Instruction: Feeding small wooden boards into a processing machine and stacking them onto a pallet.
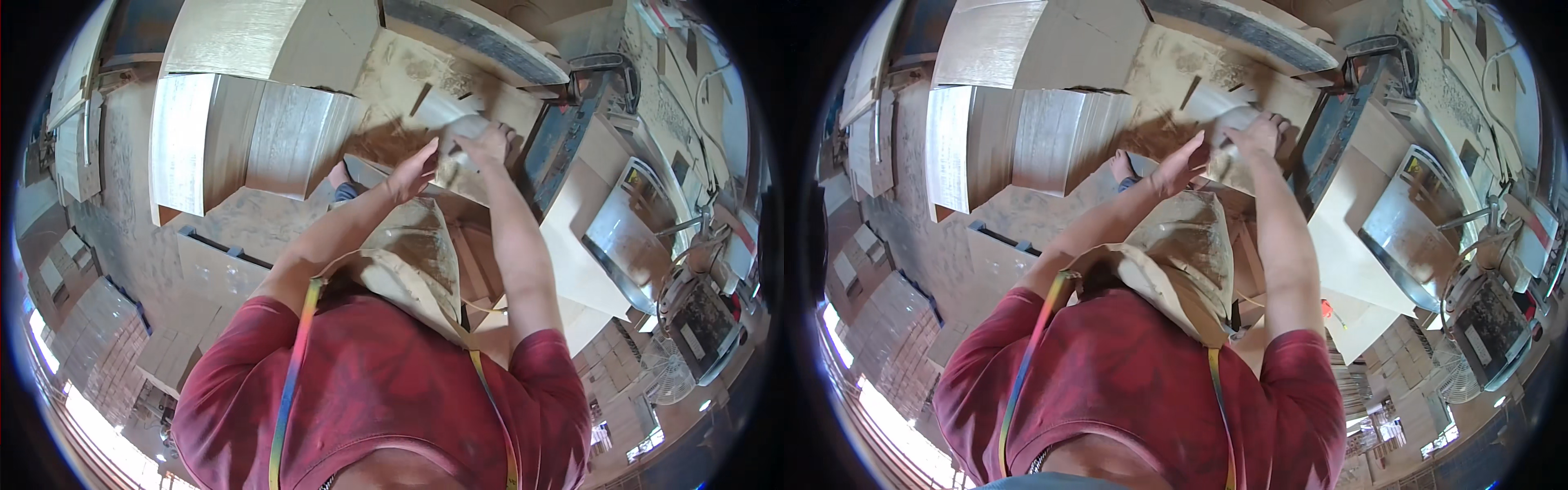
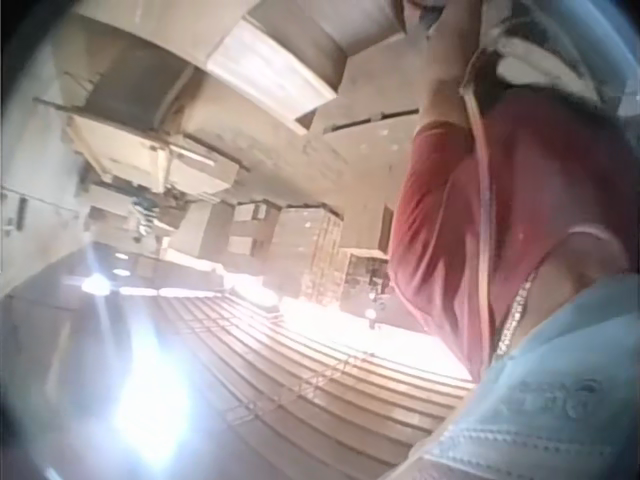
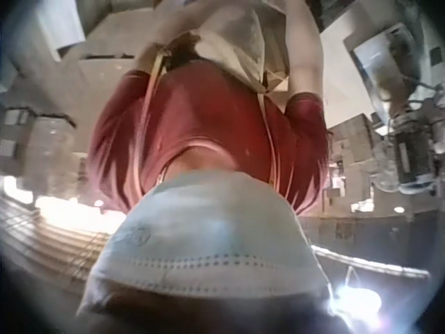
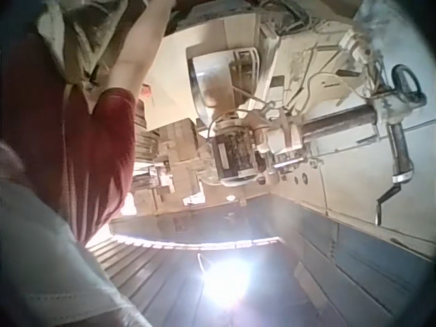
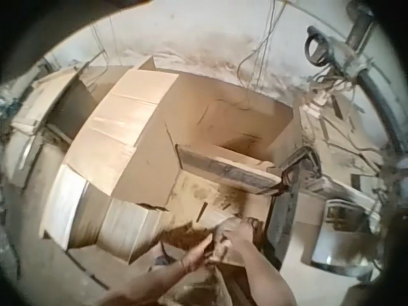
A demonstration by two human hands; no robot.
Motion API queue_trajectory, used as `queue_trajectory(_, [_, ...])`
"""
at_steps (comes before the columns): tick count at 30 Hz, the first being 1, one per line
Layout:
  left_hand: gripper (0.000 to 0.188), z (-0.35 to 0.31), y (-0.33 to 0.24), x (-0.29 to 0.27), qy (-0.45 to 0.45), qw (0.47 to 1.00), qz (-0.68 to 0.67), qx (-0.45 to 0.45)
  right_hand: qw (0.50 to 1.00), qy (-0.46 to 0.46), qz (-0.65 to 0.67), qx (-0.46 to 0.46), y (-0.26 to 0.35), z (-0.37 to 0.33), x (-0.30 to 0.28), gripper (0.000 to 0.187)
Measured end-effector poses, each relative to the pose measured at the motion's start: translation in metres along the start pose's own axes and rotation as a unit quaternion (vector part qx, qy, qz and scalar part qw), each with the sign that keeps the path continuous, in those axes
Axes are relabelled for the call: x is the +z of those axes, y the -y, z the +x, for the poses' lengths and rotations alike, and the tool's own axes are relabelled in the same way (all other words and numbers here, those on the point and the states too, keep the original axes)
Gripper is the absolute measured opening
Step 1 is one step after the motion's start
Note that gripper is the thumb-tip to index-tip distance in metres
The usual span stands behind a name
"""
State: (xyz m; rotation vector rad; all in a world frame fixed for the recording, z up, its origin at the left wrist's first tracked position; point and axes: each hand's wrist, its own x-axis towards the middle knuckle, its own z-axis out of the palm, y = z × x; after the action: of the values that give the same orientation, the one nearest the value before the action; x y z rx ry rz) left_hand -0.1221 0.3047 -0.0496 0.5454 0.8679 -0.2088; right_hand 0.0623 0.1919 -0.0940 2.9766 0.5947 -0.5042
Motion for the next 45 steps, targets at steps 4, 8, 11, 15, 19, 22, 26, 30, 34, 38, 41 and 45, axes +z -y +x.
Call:
queue_trajectory(4, [0.074, 0.025, -0.011, -0.003, -0.012, 1.0, 0.002, -0.005, 0.991, 0.074, 0.11, 0.019, 0.007, -0.011, 0.013, 0.091])
queue_trajectory(8, [0.08, 0.04, -0.024, -0.026, -0.052, 0.997, 0.005, -0.054, 0.975, 0.109, 0.192, 0.001, 0.027, -0.016, -0.006, 0.083])
queue_trajectory(11, [0.087, 0.048, -0.034, -0.038, -0.087, 0.99, 0.003, -0.114, 0.961, 0.128, 0.246, -0.008, 0.033, -0.014, -0.029, 0.074])
queue_trajectory(15, [0.088, 0.06, -0.05, -0.071, -0.086, 0.988, -0.039, -0.122, 0.951, 0.221, 0.209, -0.063, 0.05, 0.003, -0.034, 0.066])
queue_trajectory(19, [0.065, 0.032, -0.058, -0.061, -0.033, 0.997, -0.049, -0.047, 0.967, 0.112, 0.21, -0.088, 0.055, -0.03, -0.059, 0.053])
queue_trajectory(22, [0.037, -0.004, -0.069, -0.036, 0.059, 0.996, -0.06, 0.021, 0.964, -0.018, 0.239, -0.115, 0.048, -0.083, -0.124, 0.037])
queue_trajectory(26, [0.044, -0.038, -0.091, 0.008, 0.151, 0.956, 0.098, 0.233, 0.925, -0.167, 0.327, -0.093, -0.007, -0.158, -0.205, 0.026])
queue_trajectory(30, [0.114, -0.058, -0.124, 0.085, 0.194, 0.729, 0.453, 0.475, 0.943, -0.23, 0.24, -0.03, -0.067, -0.209, -0.256, 0.027])
queue_trajectory(34, [0.117, -0.042, -0.101, 0.147, 0.301, 0.672, 0.513, 0.441, 0.944, -0.238, 0.227, 0.007, -0.094, -0.216, -0.229, 0.029])
queue_trajectory(38, [0.115, -0.022, -0.08, 0.154, 0.356, 0.708, 0.48, 0.376, 0.918, -0.267, 0.288, 0.051, -0.11, -0.233, -0.19, 0.036])
queue_trajectory(41, [0.112, -0.016, -0.072, 0.154, 0.371, 0.748, 0.438, 0.333, 0.885, -0.291, 0.354, 0.087, -0.107, -0.239, -0.154, 0.043])
queue_trajectory(45, [0.095, -0.019, -0.052, 0.163, 0.345, 0.674, 0.555, 0.344, 0.685, -0.31, 0.641, 0.153, -0.084, -0.223, -0.113, 0.05])
